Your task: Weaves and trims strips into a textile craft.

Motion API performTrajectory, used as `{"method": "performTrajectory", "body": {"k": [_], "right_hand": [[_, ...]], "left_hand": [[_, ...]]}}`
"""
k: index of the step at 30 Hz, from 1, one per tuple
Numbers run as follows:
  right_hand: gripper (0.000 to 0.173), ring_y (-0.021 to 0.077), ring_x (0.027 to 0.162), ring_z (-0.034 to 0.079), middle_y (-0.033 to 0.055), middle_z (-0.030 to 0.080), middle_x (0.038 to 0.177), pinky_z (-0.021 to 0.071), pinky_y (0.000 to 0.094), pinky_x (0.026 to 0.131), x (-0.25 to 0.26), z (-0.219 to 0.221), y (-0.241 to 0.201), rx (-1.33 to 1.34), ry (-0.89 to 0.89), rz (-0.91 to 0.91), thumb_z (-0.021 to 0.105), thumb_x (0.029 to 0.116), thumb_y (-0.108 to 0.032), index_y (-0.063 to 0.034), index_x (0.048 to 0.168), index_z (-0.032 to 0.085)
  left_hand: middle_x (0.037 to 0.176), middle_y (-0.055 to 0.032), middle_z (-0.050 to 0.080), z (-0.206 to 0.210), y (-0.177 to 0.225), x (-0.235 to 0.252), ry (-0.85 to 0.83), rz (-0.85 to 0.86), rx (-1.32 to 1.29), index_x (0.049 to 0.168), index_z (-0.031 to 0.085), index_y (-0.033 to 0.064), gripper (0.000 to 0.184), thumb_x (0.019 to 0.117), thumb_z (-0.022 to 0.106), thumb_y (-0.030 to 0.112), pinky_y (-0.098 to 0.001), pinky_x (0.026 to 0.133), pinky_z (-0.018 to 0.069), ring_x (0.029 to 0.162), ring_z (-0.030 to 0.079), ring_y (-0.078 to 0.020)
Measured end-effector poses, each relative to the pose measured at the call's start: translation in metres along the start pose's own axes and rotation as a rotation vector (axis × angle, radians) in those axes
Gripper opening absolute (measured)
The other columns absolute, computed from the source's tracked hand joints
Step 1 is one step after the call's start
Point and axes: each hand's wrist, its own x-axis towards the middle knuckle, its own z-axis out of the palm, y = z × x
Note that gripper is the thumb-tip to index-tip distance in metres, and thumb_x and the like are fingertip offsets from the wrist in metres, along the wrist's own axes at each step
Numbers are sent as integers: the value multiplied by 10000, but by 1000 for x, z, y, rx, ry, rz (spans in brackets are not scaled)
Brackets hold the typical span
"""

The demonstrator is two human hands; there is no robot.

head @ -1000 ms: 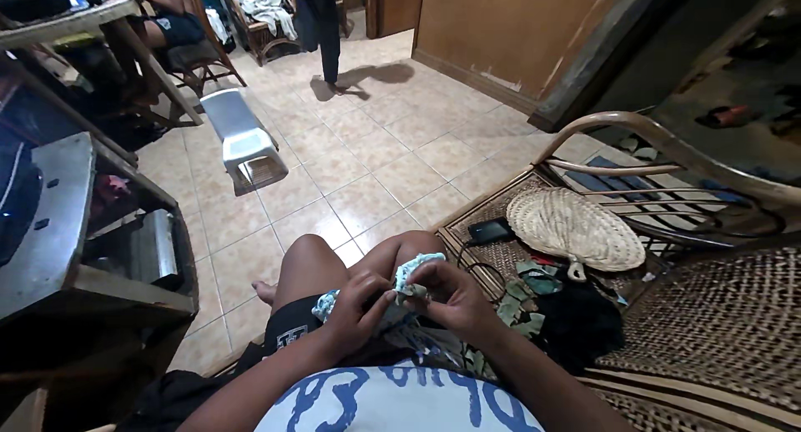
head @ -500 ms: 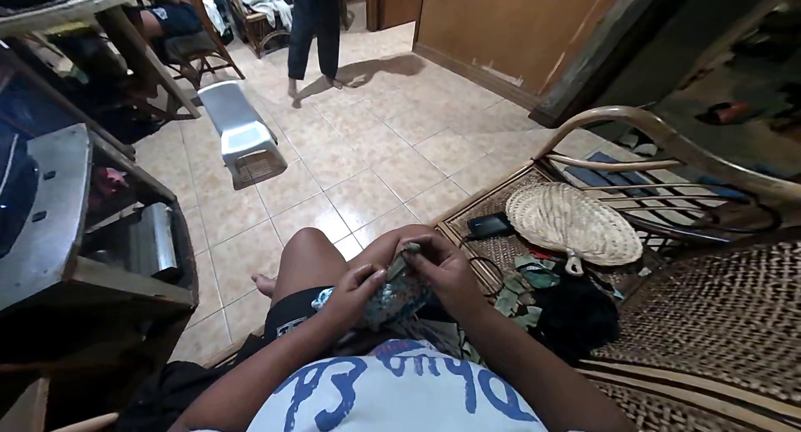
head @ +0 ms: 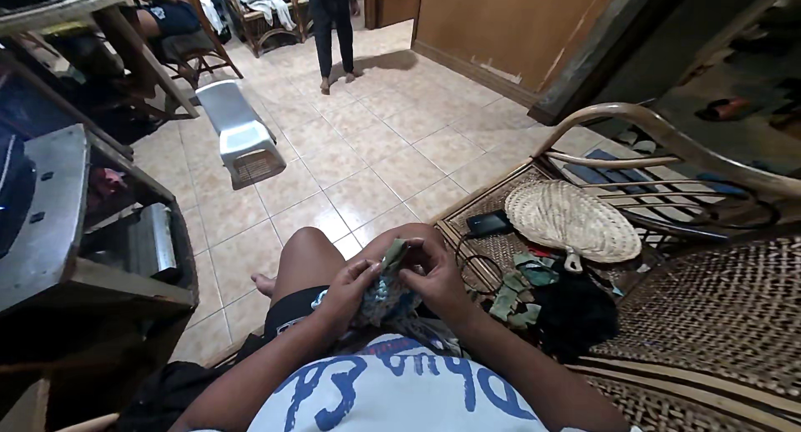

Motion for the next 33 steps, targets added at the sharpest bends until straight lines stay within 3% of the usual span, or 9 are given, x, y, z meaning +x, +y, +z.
{"method": "performTrajectory", "body": {"k": [5,11,18,22,24,26,29,31,33], "right_hand": [[523,48,933,678,61,709,1038,575,222,850,-3,3,-2,-142,-57,-101,793,813,-133,56,1258,594],[464,57,889,686,63,723,967,579,233,821,-6,10,7,-171,27,-209,735,823,-21,81,1254,596],[503,87,913,702,33,714,1033,600,268,853,-4,-16,-28,180,-166,155,726,861,11,-10,1328,540],[508,55,868,684,-37,719,1017,591,252,799,-14,-50,-50,384,-272,237,803,798,-244,-158,1271,639],[466,13,825,661,-83,707,972,582,209,747,-13,-73,-51,249,-291,155,804,796,-306,-210,1239,693],[378,29,818,645,-67,683,942,563,218,744,-6,-98,-50,-267,-322,81,703,824,-198,-148,1197,668],[359,450,1023,659,247,697,1077,501,654,899,8,-104,-43,-1079,-361,178,721,892,-52,-14,1247,683],[340,506,1105,626,277,675,1150,474,703,919,8,-94,-26,-1095,-265,-16,728,926,-155,2,1227,701],[414,369,1172,631,169,679,1243,502,591,975,10,-75,-17,-891,-273,-267,664,963,-338,-44,1254,698]], "left_hand": [[891,31,655,-2,-7,0,3,119,39,1044,608,44,195,1079,454,158,-249,795,567,816,650,-38],[908,31,660,-1,-8,0,6,155,52,1039,622,39,185,1071,475,147,-252,811,566,839,652,-42],[908,12,642,-4,-9,1,31,168,74,1045,606,39,205,1083,455,174,-261,801,564,830,641,-52],[914,0,656,-7,-8,3,69,137,59,1078,598,35,227,1089,440,198,-277,788,578,825,656,-64],[901,17,654,-7,-7,2,62,151,66,1067,608,45,216,1084,452,194,-262,780,573,813,650,-50],[916,18,655,-6,-7,2,51,176,77,1070,618,35,232,1085,445,190,-262,801,569,833,649,-45],[1054,20,632,-10,-8,4,-30,269,85,1143,602,22,308,1092,353,197,-267,914,532,984,613,-35],[1082,39,621,-18,-8,7,-123,335,101,1208,560,35,314,1079,369,249,-267,941,506,1026,593,-34],[1082,42,633,-25,-1,9,-239,386,191,1299,496,12,428,1035,496,350,-263,927,505,1013,602,-31]]}}
